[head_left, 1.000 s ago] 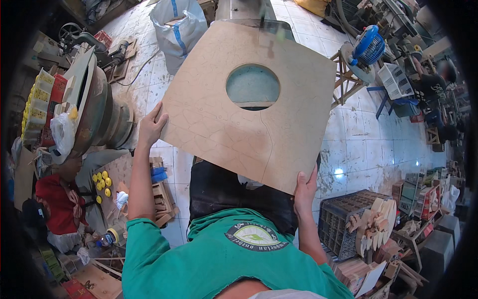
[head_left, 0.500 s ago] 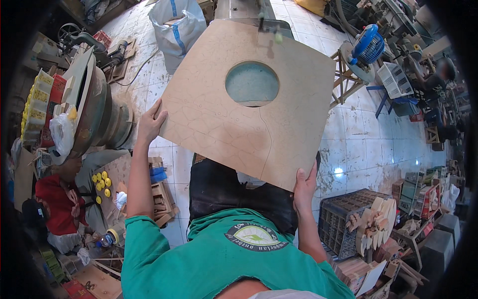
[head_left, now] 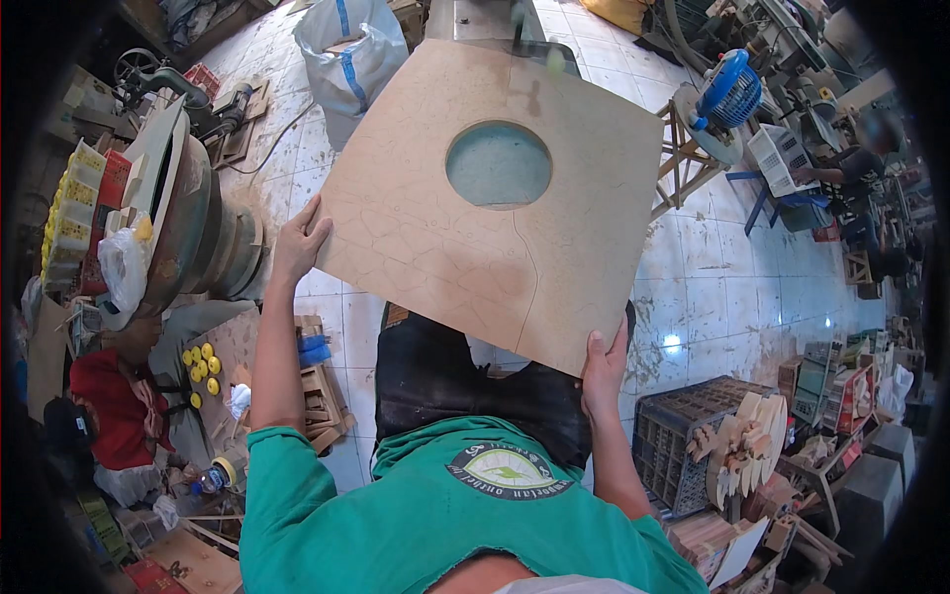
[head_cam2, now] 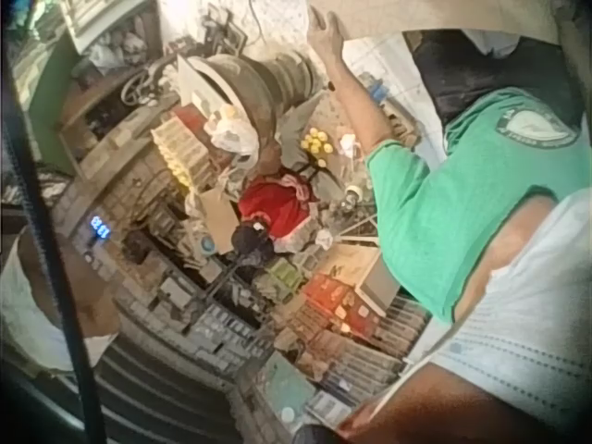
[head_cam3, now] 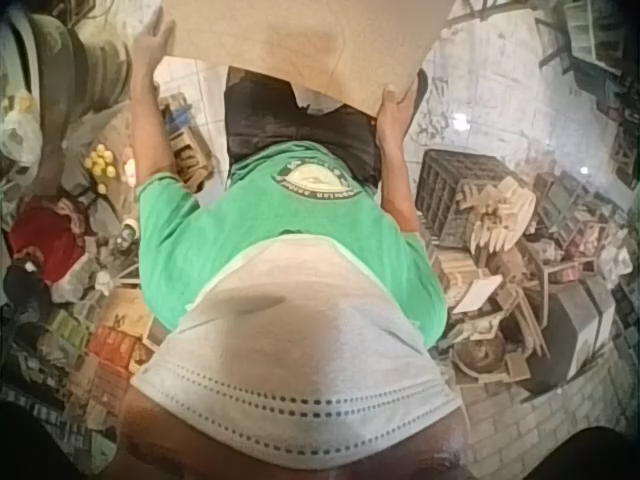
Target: Cutting out specific shapes from a wooden board using a scroll saw machine.
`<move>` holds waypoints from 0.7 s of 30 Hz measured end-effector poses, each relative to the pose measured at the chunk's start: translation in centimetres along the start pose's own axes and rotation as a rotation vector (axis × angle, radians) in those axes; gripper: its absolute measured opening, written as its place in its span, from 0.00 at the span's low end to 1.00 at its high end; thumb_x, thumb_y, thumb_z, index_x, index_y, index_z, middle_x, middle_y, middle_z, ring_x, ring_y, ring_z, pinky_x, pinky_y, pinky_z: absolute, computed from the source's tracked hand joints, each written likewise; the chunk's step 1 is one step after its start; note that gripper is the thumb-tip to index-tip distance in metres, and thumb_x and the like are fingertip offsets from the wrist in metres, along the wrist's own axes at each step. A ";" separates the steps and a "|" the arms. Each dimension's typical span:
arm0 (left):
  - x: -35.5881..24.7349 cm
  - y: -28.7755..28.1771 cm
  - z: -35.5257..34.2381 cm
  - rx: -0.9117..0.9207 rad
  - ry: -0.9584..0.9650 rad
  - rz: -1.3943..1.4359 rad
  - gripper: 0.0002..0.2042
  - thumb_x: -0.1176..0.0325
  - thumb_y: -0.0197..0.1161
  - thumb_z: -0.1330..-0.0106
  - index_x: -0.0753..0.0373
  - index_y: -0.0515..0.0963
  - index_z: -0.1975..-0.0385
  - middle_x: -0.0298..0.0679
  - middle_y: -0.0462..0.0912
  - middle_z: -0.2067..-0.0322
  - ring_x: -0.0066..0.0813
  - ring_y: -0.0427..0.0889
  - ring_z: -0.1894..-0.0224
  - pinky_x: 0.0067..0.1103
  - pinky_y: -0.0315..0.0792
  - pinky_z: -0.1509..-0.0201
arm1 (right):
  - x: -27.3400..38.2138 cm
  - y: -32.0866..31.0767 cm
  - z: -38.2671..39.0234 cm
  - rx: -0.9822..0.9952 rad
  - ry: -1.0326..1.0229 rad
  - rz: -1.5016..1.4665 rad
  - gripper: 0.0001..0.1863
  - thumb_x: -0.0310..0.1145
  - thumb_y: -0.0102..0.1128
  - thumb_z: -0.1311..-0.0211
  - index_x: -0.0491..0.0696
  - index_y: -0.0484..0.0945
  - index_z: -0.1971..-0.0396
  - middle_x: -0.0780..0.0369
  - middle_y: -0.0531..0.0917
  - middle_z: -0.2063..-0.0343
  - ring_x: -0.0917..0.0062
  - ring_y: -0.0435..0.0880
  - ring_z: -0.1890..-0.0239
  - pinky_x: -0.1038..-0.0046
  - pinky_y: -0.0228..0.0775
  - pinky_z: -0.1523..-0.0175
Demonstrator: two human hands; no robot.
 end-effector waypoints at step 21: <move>-0.1 -0.1 -1.1 -0.009 -0.010 -0.075 0.29 0.63 0.64 0.32 0.68 0.67 0.33 0.46 0.80 0.43 0.23 0.80 0.46 0.19 0.71 0.42 | -1.3 -0.4 -2.1 -0.055 -0.076 0.091 0.29 0.32 0.46 0.24 0.51 0.52 0.27 0.59 0.78 0.50 0.86 0.74 0.76 0.83 0.60 0.86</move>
Point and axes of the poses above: each hand's wrist, its own z-axis away from the middle knuckle, its own y-axis out of the palm, x = y × z, the point moved 8 cm from there along -z, towards the middle knuckle
